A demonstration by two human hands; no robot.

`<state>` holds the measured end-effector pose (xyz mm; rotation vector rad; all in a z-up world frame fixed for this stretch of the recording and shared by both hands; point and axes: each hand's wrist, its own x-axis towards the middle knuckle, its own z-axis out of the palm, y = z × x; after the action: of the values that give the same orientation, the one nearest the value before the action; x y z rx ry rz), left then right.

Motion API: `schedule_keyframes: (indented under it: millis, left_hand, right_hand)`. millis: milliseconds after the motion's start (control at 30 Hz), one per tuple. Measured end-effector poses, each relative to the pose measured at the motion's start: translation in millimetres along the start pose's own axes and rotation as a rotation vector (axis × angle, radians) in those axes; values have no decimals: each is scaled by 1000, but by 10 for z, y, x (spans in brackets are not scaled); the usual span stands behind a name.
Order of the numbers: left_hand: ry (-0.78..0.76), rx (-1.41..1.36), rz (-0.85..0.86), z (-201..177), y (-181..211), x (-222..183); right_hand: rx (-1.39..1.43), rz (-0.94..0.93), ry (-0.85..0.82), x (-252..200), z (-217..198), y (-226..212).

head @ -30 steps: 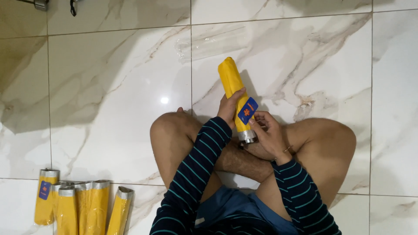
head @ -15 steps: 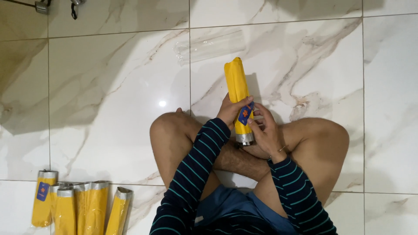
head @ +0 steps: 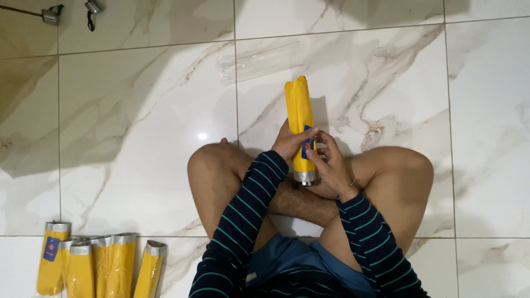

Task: Packing a folded umbrella into a plastic sleeve and then into a yellow branded sleeve.

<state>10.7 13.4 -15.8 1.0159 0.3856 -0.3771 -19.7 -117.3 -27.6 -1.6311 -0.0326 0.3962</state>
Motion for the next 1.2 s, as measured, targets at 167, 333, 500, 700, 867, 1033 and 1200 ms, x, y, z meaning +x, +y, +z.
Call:
schedule_keyframes:
  millis: [167,333,500,700,867,1033,1200]
  left_hand:
    - [-51,-67,-7,-19,-9,18]
    - [-96,-119,44,7,-45,18]
    - [-121,-149,48,0,-47,-8]
    - [-72,-68,75,-10,-70,13]
    - [-42,31,91,-35,-70,36]
    - [58,105,74,60,64,-56]
    - [93,130,44,78,97,-95]
  right_hand:
    - [36,26,-44,-26,39,-75]
    - [110,28,-35,-21,2,-113]
    - [268,57,-29,-55,3,-263]
    - [128,-26,-34,-62,41,-166]
    - [55,18,67,6,43,43]
    - [47,14,97,33,43,256]
    - [34,9,90,58,18,312]
